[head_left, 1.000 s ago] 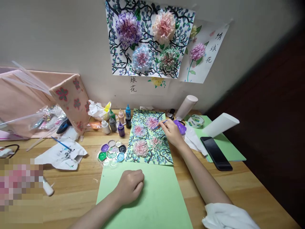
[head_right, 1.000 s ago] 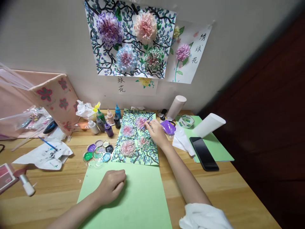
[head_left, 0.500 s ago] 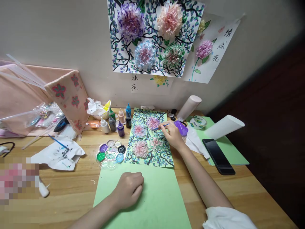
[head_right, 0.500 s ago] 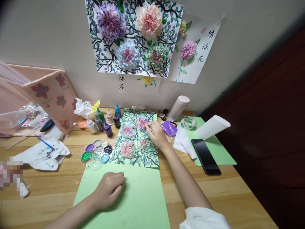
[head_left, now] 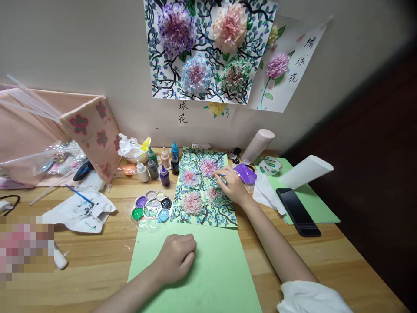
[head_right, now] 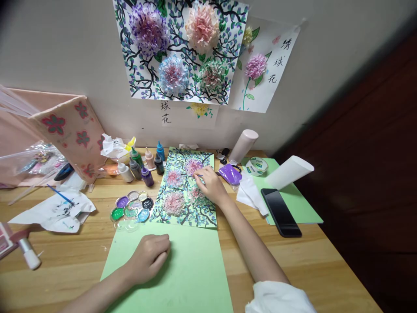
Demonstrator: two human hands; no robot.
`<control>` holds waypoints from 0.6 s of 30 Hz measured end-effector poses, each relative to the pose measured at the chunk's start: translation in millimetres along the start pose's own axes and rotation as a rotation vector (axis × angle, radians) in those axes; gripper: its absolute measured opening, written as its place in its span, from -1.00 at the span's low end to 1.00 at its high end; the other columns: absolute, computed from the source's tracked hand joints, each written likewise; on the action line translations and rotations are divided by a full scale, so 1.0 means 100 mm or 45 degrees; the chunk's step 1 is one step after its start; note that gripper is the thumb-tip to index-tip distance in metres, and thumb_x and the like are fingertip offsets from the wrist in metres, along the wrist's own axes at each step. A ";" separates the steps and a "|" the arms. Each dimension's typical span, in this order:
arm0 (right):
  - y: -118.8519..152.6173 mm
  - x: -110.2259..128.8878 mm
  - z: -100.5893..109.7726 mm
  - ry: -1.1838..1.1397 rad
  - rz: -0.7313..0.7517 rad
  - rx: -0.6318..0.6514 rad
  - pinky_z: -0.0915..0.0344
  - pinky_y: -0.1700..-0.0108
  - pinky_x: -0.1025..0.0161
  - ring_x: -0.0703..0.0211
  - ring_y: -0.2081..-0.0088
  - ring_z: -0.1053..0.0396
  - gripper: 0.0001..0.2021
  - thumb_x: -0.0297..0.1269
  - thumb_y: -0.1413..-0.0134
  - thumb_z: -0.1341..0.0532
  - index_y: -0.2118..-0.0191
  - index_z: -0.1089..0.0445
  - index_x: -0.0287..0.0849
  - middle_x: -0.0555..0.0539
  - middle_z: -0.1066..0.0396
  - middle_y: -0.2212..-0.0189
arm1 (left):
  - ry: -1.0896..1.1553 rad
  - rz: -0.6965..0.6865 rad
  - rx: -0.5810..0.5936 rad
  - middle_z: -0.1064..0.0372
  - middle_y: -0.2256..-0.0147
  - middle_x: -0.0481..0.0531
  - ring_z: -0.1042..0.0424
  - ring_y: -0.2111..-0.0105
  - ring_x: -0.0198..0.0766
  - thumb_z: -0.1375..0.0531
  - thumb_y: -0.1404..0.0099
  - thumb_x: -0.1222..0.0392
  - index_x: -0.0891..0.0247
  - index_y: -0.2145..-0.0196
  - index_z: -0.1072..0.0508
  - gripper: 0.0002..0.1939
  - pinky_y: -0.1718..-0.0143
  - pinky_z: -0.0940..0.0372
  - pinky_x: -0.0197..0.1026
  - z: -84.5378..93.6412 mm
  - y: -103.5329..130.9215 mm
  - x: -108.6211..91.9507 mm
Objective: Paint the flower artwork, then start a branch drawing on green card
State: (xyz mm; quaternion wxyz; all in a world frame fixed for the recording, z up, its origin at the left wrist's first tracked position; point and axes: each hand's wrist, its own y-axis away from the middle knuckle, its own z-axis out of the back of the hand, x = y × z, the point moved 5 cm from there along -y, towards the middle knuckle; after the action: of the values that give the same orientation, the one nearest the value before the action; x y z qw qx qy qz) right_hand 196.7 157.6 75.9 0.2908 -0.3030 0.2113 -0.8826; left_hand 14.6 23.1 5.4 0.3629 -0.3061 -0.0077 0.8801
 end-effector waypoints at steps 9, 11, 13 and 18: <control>0.00 0.01 -0.05 0.046 0.061 0.044 -0.27 0.16 0.10 0.07 0.21 -0.26 -0.85 -0.39 -0.18 -0.05 0.23 -0.35 -0.18 -0.10 -0.46 0.32 | 0.006 -0.004 -0.005 -0.05 0.61 -0.10 -0.03 0.60 -0.34 0.10 -0.09 0.42 0.24 0.55 0.03 -0.84 0.54 0.11 -0.25 -0.01 -0.01 0.00; 0.00 0.01 -0.06 0.050 0.065 0.049 -0.27 0.16 0.09 0.07 0.22 -0.26 -0.85 -0.40 -0.18 -0.05 0.23 -0.35 -0.18 -0.10 -0.46 0.32 | 0.007 -0.009 -0.007 -0.06 0.60 -0.10 -0.03 0.59 -0.34 0.10 -0.09 0.42 0.24 0.55 0.03 -0.84 0.54 0.11 -0.25 0.00 0.00 -0.01; 0.01 0.00 -0.07 0.050 0.067 0.049 -0.27 0.16 0.09 0.06 0.22 -0.26 -0.85 -0.40 -0.18 -0.04 0.23 -0.35 -0.17 -0.10 -0.46 0.32 | 0.004 -0.012 -0.005 -0.07 0.60 -0.10 -0.04 0.59 -0.35 0.10 -0.09 0.42 0.24 0.55 0.02 -0.84 0.54 0.11 -0.25 0.00 0.00 -0.01; 0.01 0.00 -0.06 0.036 0.066 0.044 -0.27 0.15 0.08 0.06 0.20 -0.26 -0.84 -0.39 -0.18 -0.04 0.22 -0.35 -0.17 -0.10 -0.45 0.31 | -0.001 -0.007 -0.017 -0.08 0.60 -0.10 -0.03 0.60 -0.35 0.09 -0.09 0.41 0.24 0.55 0.01 -0.85 0.55 0.12 -0.24 0.01 -0.01 -0.01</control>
State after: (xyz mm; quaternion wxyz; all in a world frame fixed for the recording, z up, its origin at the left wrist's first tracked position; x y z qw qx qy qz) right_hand 192.7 158.0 70.8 0.3159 -0.2798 0.2081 -0.8824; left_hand 15.6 23.1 7.0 0.3632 -0.3081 -0.0145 0.8792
